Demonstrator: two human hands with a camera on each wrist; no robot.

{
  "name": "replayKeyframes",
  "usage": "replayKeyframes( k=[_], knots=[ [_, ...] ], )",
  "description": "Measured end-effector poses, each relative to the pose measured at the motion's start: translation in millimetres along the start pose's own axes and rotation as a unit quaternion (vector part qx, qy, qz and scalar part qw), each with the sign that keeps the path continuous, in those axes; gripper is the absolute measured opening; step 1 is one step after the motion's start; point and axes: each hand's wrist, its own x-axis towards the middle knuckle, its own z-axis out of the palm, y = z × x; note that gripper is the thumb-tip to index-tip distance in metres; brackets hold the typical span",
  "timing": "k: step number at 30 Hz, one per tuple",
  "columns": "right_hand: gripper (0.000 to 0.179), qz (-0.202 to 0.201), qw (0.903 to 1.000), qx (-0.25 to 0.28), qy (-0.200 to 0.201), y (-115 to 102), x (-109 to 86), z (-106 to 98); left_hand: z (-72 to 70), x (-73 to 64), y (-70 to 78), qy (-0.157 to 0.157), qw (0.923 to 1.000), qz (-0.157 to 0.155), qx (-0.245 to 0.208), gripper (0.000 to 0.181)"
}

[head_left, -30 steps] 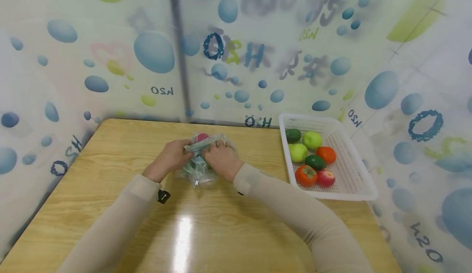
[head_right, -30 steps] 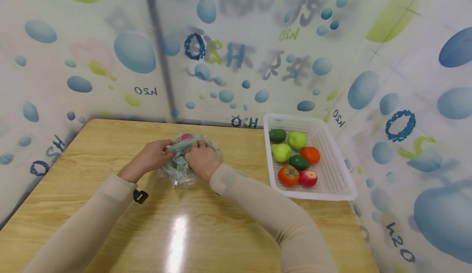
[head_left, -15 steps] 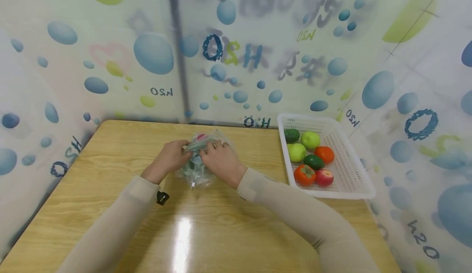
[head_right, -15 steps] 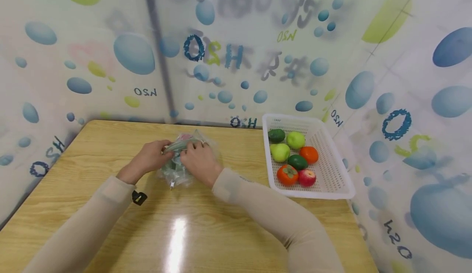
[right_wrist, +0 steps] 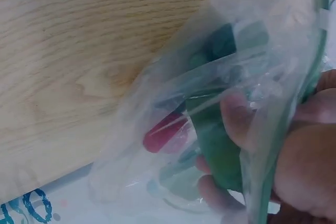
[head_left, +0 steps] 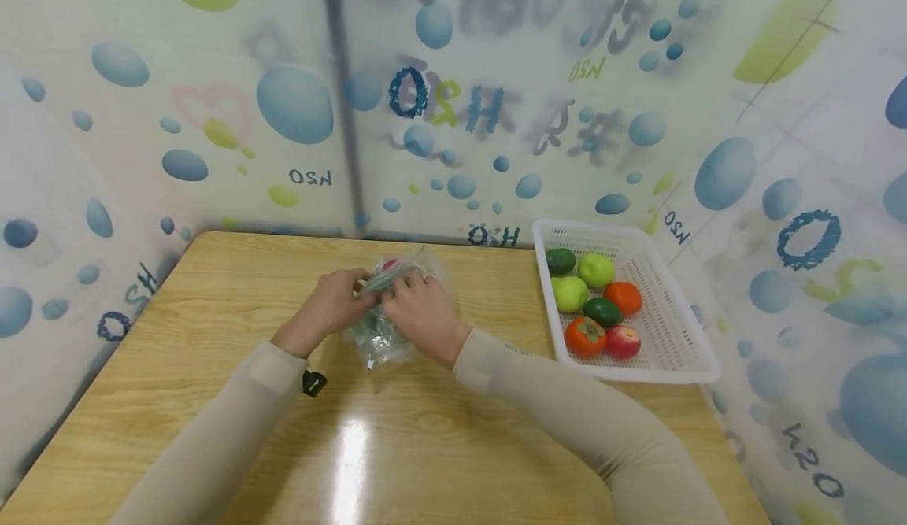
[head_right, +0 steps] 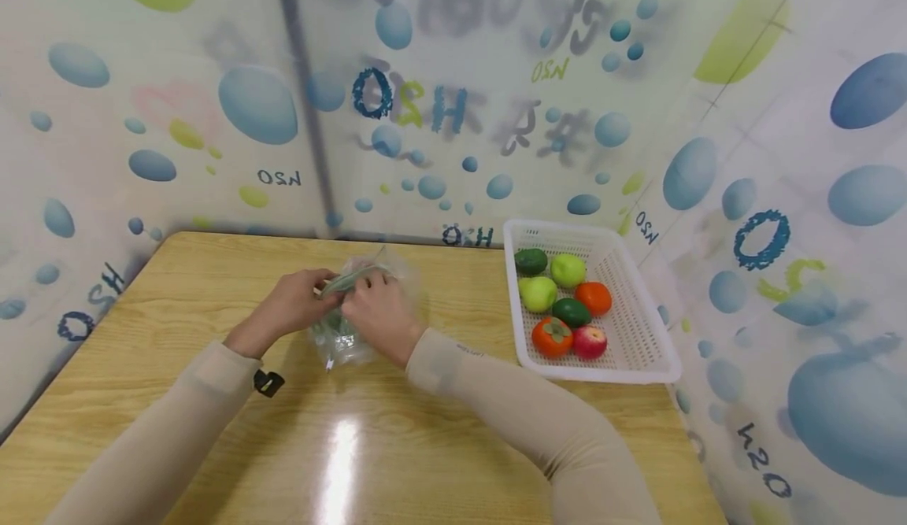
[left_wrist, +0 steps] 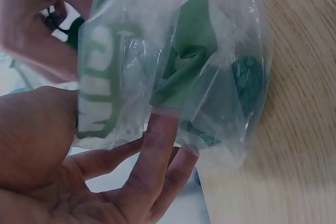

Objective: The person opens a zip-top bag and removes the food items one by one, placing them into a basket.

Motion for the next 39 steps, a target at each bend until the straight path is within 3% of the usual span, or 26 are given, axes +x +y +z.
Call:
replayKeyframes(
  k=[4, 14, 21, 28, 32, 37, 39],
  knots=[
    [0.026, 0.005, 1.0, -0.005, 0.0, 0, 1.5, 2, -1.8, -2.6, 2.8, 0.003, 1.0, 0.001, 0.0, 0.048],
    [0.025, 0.009, 0.9987, -0.026, 0.043, 8, -2.2, -5, -3.5, -6.1, 5.2, 0.012, 0.9998, 0.014, 0.008, 0.045],
    [0.025, 0.008, 0.9987, 0.004, 0.051, 19, -13.8, -10, -5.6, -7.4, 5.6, 0.022, 0.9995, 0.023, 0.007, 0.043],
    [0.036, 0.023, 0.9949, 0.032, 0.092, 39, -36.2, -34, -8.9, -11.0, 2.3, 0.039, 0.999, 0.021, 0.009, 0.045],
    [0.05, 0.049, 0.988, 0.091, 0.115, 58, -53.5, -44, -9.6, -13.8, -3.2, 0.039, 0.9991, 0.011, 0.013, 0.046],
    [0.049, 0.099, 0.9774, 0.157, 0.101, 94, -85.2, -48, -12.9, -18.8, -10.8, 0.042, 0.9982, 0.013, 0.04, 0.046],
    [0.046, 0.128, 0.9748, 0.166, 0.077, 109, -99.1, -46, -15.0, -20.7, -12.5, 0.044, 0.9978, 0.011, 0.049, 0.048]
  ],
)
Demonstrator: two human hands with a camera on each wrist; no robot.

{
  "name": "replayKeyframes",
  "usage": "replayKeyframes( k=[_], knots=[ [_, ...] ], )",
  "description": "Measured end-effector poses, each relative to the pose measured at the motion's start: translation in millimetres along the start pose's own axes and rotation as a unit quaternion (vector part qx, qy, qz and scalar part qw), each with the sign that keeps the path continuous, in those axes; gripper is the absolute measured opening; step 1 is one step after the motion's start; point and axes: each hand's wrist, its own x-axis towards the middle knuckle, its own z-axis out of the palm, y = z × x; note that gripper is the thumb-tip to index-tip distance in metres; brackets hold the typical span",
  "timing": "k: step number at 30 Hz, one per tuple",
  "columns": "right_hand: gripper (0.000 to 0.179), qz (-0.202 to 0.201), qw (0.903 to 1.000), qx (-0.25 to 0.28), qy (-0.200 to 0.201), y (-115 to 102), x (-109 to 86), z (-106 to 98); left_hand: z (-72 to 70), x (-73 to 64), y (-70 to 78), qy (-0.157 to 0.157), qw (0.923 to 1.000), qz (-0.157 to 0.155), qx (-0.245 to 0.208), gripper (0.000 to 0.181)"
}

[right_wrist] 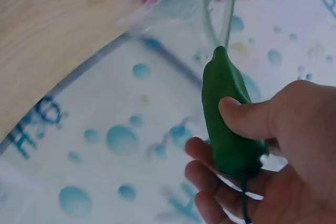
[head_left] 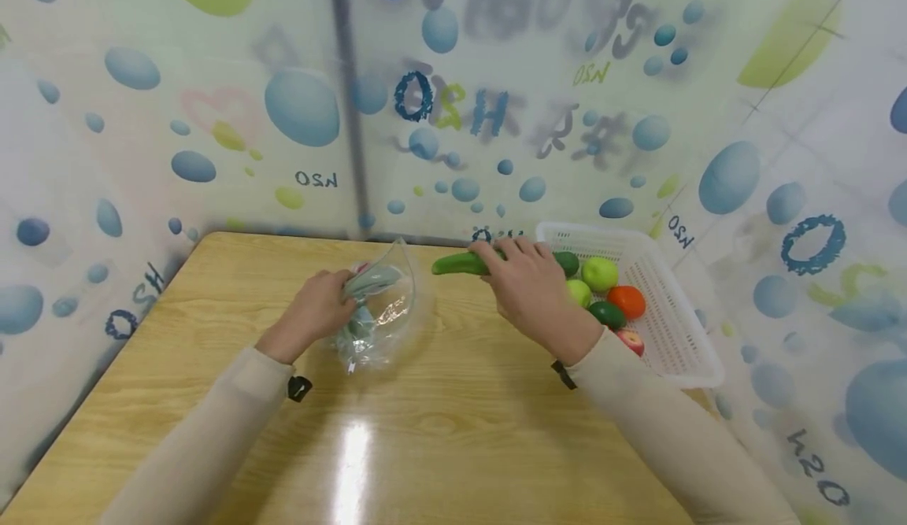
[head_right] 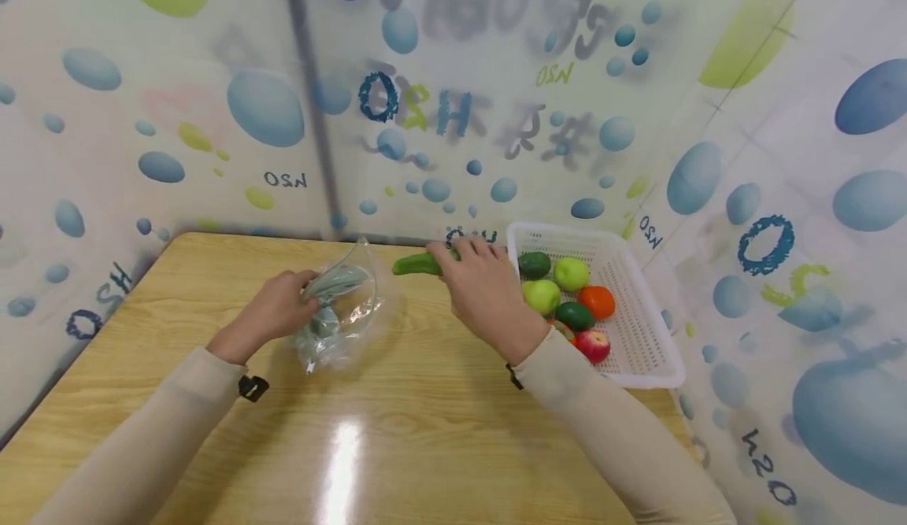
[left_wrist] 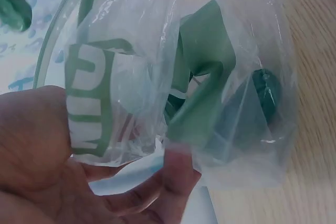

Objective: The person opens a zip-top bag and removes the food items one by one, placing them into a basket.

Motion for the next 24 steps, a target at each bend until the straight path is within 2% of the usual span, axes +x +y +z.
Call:
replayKeyframes(
  k=[4, 8, 10, 14, 19, 24],
  knots=[
    [0.047, 0.088, 0.9933, 0.033, -0.067, 38, -16.7, -4, -2.8, -1.2, -1.6, -0.004, 0.9999, -0.014, 0.008, 0.058],
    [0.039, 0.17, 0.9736, 0.074, -0.134, 72, -34.5, -3, -4.8, -1.6, 0.1, -0.007, 0.9998, -0.018, 0.006, 0.067],
    [0.038, 0.193, 0.9649, 0.078, -0.16, 85, -43.7, -3, -5.5, -1.3, 2.0, -0.009, 0.9998, -0.015, 0.004, 0.069],
    [0.038, 0.217, 0.9534, 0.079, -0.194, 102, -58.4, -5, -6.2, 0.5, 5.8, -0.017, 0.9998, -0.004, -0.004, 0.071],
    [0.028, 0.224, 0.9426, 0.088, -0.232, 110, -63.5, -4, -4.5, 7.0, 9.0, -0.031, 0.9992, 0.018, -0.016, 0.07],
    [0.024, 0.211, 0.9436, 0.09, -0.239, 110, -60.0, 7, -1.6, 14.7, 9.3, -0.048, 0.9984, 0.029, -0.011, 0.071]
  ],
)
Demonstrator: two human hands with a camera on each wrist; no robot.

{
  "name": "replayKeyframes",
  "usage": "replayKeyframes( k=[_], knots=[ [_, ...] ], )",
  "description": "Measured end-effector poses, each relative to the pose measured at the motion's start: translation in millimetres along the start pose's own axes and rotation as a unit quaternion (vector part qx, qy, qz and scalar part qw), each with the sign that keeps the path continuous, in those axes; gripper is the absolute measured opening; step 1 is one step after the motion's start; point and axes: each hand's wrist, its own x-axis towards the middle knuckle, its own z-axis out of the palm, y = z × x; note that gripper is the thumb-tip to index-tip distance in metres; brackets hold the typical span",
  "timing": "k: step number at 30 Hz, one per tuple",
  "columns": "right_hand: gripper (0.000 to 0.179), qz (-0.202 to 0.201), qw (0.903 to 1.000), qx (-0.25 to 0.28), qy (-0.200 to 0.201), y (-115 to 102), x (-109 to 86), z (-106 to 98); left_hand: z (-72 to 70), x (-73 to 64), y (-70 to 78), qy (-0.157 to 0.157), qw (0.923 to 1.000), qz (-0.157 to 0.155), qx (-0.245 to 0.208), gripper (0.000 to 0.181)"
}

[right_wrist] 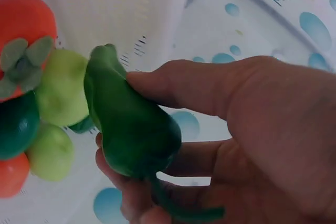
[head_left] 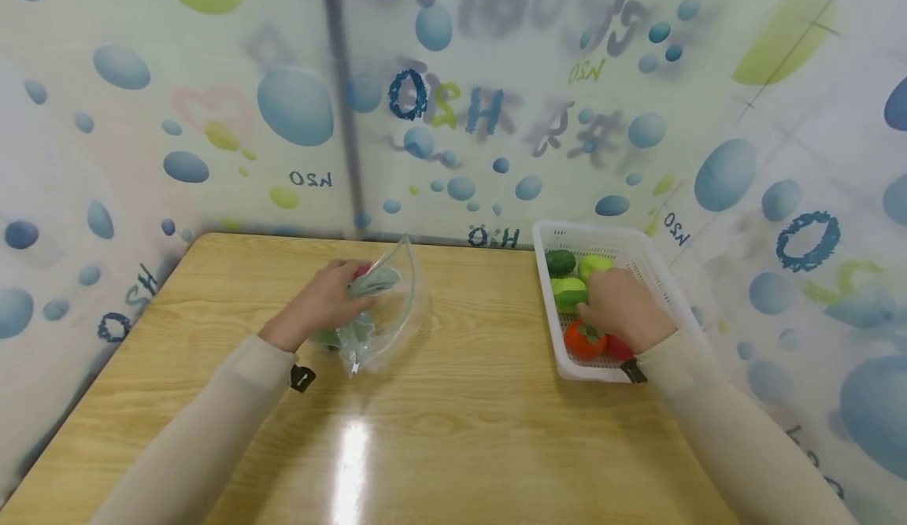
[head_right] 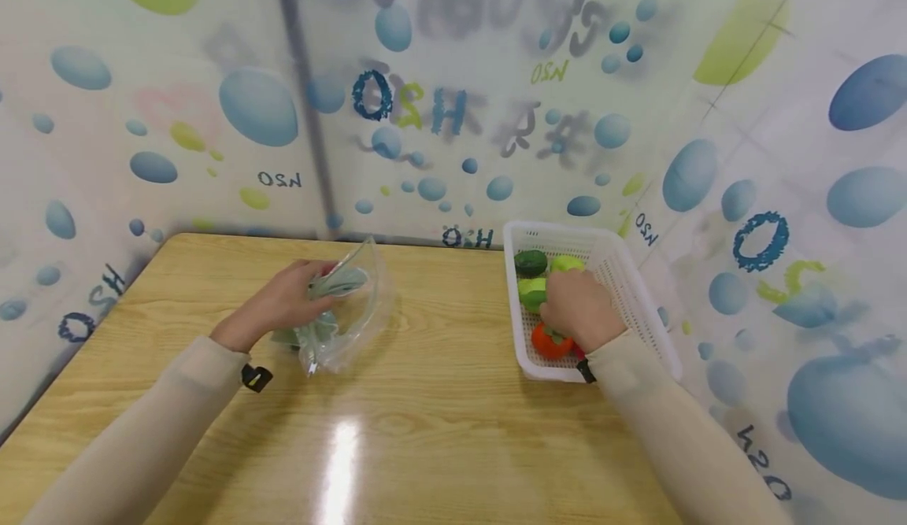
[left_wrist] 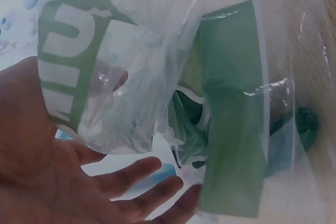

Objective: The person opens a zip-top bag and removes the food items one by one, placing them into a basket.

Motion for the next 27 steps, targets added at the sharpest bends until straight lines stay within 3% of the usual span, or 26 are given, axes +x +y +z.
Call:
replayKeyframes(
  k=[9, 18, 21, 27],
  knots=[
    [0.03, -0.039, 0.9975, 0.045, -0.037, -5, 12.5, 15, 0.8, 4.3, -12.2, -0.01, 0.9999, 0.009, 0.009, 0.072],
    [0.031, -0.042, 0.9979, 0.046, -0.016, -14, 9.3, 12, 1.9, 3.8, -19.8, -0.029, 0.9992, -0.003, 0.026, 0.078],
    [0.035, -0.041, 0.9986, 0.033, -0.004, -20, 7.9, 11, 1.9, 4.0, -20.4, -0.033, 0.9991, -0.005, 0.027, 0.079],
    [0.029, -0.081, 0.994, -0.013, 0.072, -44, 6.6, 8, 3.2, 6.5, -20.8, -0.037, 0.9988, -0.015, 0.029, 0.081]
  ],
)
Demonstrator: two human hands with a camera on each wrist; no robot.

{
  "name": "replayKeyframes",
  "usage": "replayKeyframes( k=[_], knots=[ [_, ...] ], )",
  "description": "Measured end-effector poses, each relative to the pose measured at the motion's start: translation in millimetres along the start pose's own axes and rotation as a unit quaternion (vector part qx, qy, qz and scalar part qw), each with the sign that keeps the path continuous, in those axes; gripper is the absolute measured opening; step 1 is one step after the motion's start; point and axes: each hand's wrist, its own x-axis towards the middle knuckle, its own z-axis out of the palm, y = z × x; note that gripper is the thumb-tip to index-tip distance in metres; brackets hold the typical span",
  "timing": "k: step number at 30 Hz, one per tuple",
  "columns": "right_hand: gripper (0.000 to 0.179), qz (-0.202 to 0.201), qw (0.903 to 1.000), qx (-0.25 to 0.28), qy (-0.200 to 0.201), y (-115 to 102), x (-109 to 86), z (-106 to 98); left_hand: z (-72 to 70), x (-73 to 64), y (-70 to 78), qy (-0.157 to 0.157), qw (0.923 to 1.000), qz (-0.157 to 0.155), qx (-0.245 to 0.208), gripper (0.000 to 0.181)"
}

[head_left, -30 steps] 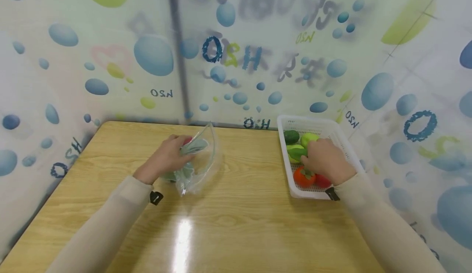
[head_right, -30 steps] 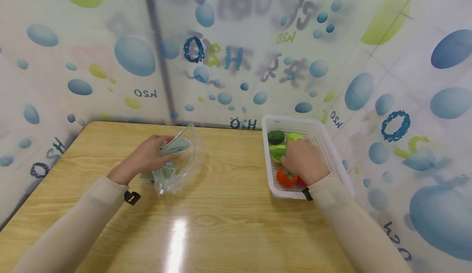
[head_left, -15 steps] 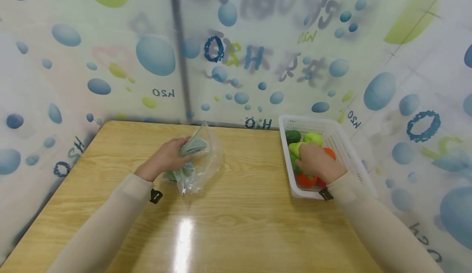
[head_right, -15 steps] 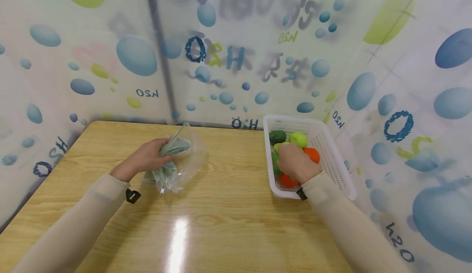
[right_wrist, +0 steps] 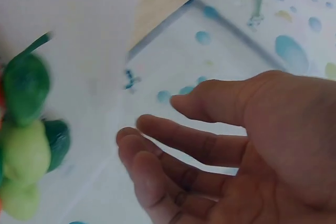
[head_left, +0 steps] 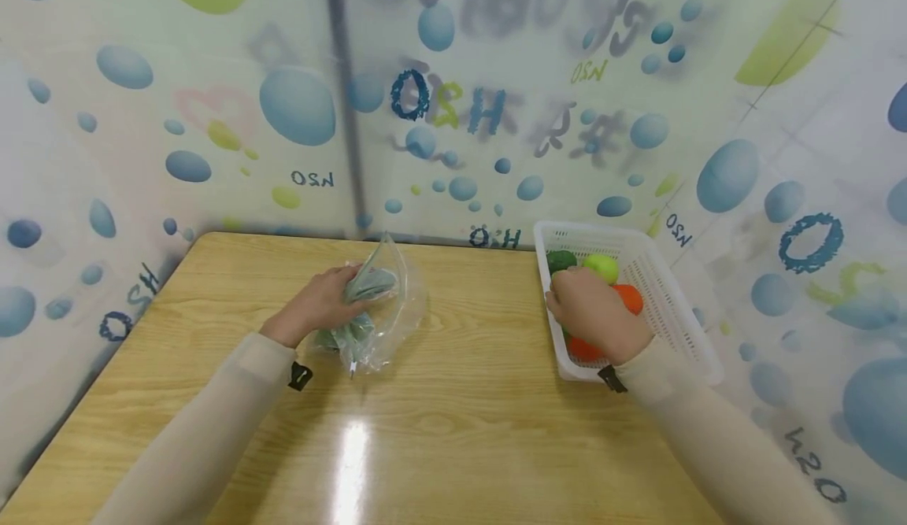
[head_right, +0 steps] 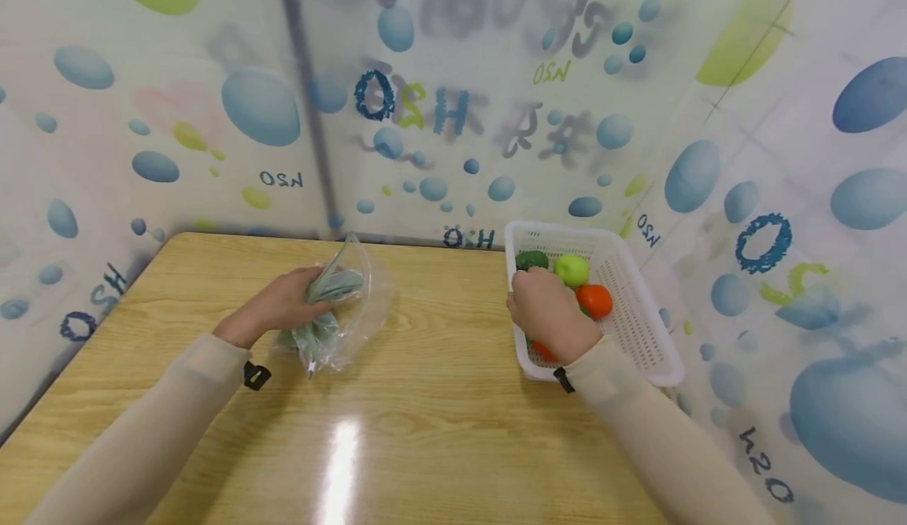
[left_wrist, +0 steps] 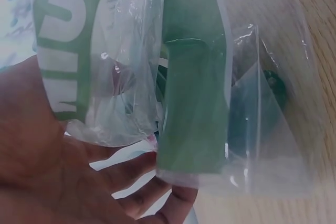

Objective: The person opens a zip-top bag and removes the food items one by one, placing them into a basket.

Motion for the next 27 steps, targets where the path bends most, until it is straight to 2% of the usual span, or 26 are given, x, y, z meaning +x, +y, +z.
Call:
replayKeyframes(
  k=[5, 8, 10, 13, 17, 20, 22, 25, 27],
  knots=[
    [0.017, -0.067, 0.9964, 0.005, 0.051, -28, 2.1, -3, 0.4, 3.0, 2.2, -0.005, 0.9998, -0.01, 0.015, 0.082],
    [0.023, -0.12, 0.9909, 0.023, 0.056, -52, 6.6, -5, 1.5, 4.6, 4.4, -0.008, 0.9993, -0.022, 0.028, 0.083],
    [0.025, -0.152, 0.9861, 0.035, 0.056, -70, 11.3, -4, 5.7, 9.2, 0.7, -0.005, 0.9991, -0.023, 0.035, 0.083],
    [0.027, -0.208, 0.9758, 0.041, 0.054, -99, 19.9, 3, 19.4, 23.8, -19.0, 0.013, 0.9981, -0.015, 0.057, 0.084],
    [0.031, -0.305, 0.9499, 0.029, 0.062, -135, 37.0, 19, 38.8, 45.4, -48.7, 0.055, 0.9958, -0.004, 0.073, 0.076],
    [0.032, -0.367, 0.9276, -0.007, 0.066, -155, 50.6, 34, 46.7, 54.9, -59.4, 0.089, 0.9939, -0.003, 0.064, 0.062],
    [0.032, -0.388, 0.9183, -0.047, 0.064, -164, 57.7, 44, 47.9, 56.0, -61.9, 0.098, 0.9938, 0.002, 0.052, 0.057],
    [0.033, -0.385, 0.9139, -0.119, 0.052, -172, 63.8, 57, 50.1, 58.2, -66.7, 0.101, 0.9942, 0.006, 0.035, 0.052],
    [0.033, -0.371, 0.9147, -0.156, 0.038, -175, 65.6, 64, 53.7, 61.6, -73.4, 0.109, 0.9937, 0.009, 0.027, 0.039]
  ],
)
